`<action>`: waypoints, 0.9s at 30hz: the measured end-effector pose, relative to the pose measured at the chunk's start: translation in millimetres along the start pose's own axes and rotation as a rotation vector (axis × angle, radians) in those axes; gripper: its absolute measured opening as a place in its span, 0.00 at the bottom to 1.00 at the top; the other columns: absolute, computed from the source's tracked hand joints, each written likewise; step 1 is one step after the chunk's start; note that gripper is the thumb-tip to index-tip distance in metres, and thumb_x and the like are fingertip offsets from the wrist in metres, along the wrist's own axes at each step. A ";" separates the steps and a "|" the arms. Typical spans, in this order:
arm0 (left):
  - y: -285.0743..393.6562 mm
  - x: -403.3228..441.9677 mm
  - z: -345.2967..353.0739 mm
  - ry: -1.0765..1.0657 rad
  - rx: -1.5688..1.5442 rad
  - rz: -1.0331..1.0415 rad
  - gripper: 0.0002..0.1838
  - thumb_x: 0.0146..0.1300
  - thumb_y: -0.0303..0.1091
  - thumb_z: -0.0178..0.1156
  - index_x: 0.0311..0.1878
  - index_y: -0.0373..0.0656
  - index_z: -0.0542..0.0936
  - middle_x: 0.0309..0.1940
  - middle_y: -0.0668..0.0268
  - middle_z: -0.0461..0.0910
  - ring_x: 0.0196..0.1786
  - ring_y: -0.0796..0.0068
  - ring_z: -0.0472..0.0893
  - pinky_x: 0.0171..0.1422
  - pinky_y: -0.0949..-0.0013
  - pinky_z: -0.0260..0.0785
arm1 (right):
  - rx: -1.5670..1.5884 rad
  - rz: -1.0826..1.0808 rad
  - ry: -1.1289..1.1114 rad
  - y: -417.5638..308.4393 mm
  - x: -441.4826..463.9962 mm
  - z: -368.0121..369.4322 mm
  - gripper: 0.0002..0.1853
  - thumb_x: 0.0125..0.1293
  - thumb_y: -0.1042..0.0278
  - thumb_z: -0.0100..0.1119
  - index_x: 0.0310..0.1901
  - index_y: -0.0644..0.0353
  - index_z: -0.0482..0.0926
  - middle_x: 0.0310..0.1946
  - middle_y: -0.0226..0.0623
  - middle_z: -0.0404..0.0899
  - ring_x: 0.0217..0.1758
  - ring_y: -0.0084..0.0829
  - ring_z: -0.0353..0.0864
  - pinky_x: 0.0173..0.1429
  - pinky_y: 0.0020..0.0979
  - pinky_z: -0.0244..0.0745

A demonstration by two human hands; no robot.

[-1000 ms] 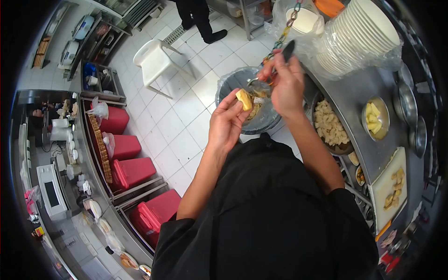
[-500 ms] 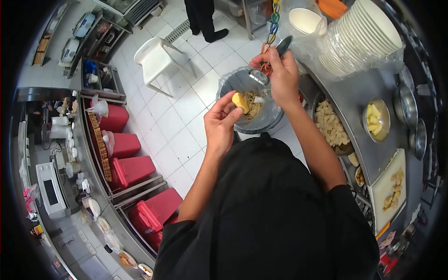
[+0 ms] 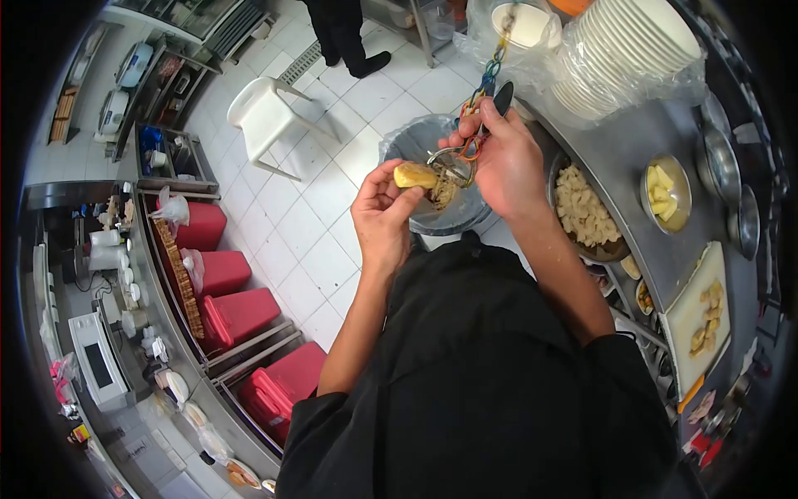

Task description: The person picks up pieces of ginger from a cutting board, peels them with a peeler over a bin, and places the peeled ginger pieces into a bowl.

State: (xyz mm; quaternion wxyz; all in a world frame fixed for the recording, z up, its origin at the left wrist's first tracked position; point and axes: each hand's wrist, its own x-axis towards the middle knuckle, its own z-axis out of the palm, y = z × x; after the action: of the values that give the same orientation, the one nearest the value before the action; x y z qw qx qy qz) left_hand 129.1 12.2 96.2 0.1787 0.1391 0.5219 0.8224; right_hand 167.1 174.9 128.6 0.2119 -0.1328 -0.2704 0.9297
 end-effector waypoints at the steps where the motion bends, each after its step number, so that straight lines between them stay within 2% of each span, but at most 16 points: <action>1: 4.1 -0.2 2.9 0.025 -0.104 -0.085 0.21 0.57 0.13 0.55 0.56 0.32 0.71 0.47 0.58 0.77 0.50 0.70 0.78 0.54 0.67 0.75 | -0.004 -0.010 -0.029 0.1 -0.1 -1.1 0.10 0.72 0.62 0.47 0.41 0.61 0.69 0.27 0.34 0.71 0.33 0.30 0.73 0.50 0.43 0.73; 5: 5.0 0.1 2.7 0.031 -0.284 -0.279 0.17 0.62 0.20 0.53 0.56 0.33 0.71 0.48 0.57 0.77 0.50 0.66 0.79 0.54 0.64 0.76 | -0.010 -0.014 -0.051 -2.4 -5.9 6.0 0.10 0.73 0.61 0.46 0.44 0.60 0.68 0.27 0.33 0.71 0.33 0.30 0.73 0.51 0.42 0.73; 9: 6.3 -1.6 11.5 0.033 -0.349 -0.308 0.16 0.63 0.21 0.54 0.55 0.33 0.72 0.48 0.56 0.77 0.50 0.66 0.79 0.54 0.63 0.76 | -0.036 -0.003 -0.102 5.1 -11.0 11.3 0.11 0.73 0.60 0.45 0.45 0.60 0.67 0.27 0.33 0.71 0.32 0.29 0.72 0.49 0.40 0.73; 11: 3.9 -1.3 12.7 0.023 -0.390 -0.318 0.15 0.63 0.22 0.54 0.53 0.34 0.72 0.49 0.55 0.77 0.50 0.65 0.80 0.54 0.62 0.75 | 0.009 -0.034 -0.103 10.2 -10.4 10.4 0.09 0.73 0.64 0.46 0.41 0.61 0.67 0.26 0.37 0.72 0.27 0.29 0.73 0.40 0.35 0.73; 12: 4.2 -2.1 12.7 0.028 -0.391 -0.317 0.15 0.63 0.22 0.54 0.53 0.34 0.72 0.49 0.55 0.77 0.50 0.65 0.80 0.54 0.62 0.75 | 0.008 -0.029 -0.104 12.1 -9.9 8.5 0.09 0.73 0.64 0.46 0.41 0.61 0.67 0.26 0.37 0.72 0.27 0.29 0.73 0.40 0.35 0.73; 14: 5.0 -4.2 13.5 -0.004 -0.379 -0.348 0.14 0.63 0.23 0.53 0.52 0.34 0.72 0.51 0.54 0.76 0.50 0.65 0.80 0.54 0.61 0.75 | -0.049 -0.040 -0.124 14.4 -9.1 4.2 0.10 0.74 0.60 0.44 0.44 0.59 0.67 0.25 0.30 0.67 0.29 0.27 0.69 0.45 0.36 0.72; 24: 0.2 -6.9 16.2 -0.010 -0.436 -0.400 0.14 0.63 0.22 0.51 0.53 0.32 0.71 0.53 0.54 0.76 0.52 0.64 0.79 0.55 0.60 0.75 | -0.071 -0.026 -0.098 8.4 -16.3 9.1 0.10 0.73 0.61 0.45 0.43 0.58 0.66 0.24 0.30 0.64 0.29 0.27 0.67 0.43 0.34 0.70; 26: -1.5 -7.4 16.3 0.008 -0.439 -0.414 0.15 0.63 0.22 0.50 0.54 0.31 0.71 0.52 0.55 0.76 0.51 0.65 0.79 0.55 0.60 0.75 | -0.049 -0.035 -0.069 9.2 -15.3 9.5 0.08 0.74 0.63 0.44 0.39 0.59 0.64 0.23 0.31 0.66 0.24 0.25 0.69 0.39 0.37 0.76; 27: -1.8 -7.9 15.8 0.009 -0.441 -0.416 0.15 0.63 0.22 0.50 0.54 0.31 0.71 0.52 0.55 0.76 0.51 0.65 0.79 0.55 0.60 0.75 | -0.050 -0.034 -0.067 9.6 -15.0 8.3 0.08 0.74 0.63 0.44 0.39 0.59 0.64 0.23 0.31 0.66 0.24 0.25 0.69 0.39 0.37 0.76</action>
State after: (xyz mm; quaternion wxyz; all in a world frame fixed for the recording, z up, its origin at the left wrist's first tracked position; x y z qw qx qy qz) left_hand 143.0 22.1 100.9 0.3670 -0.0165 0.3489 0.8622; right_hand 174.2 156.9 132.0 0.2150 -0.1022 -0.3029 0.9228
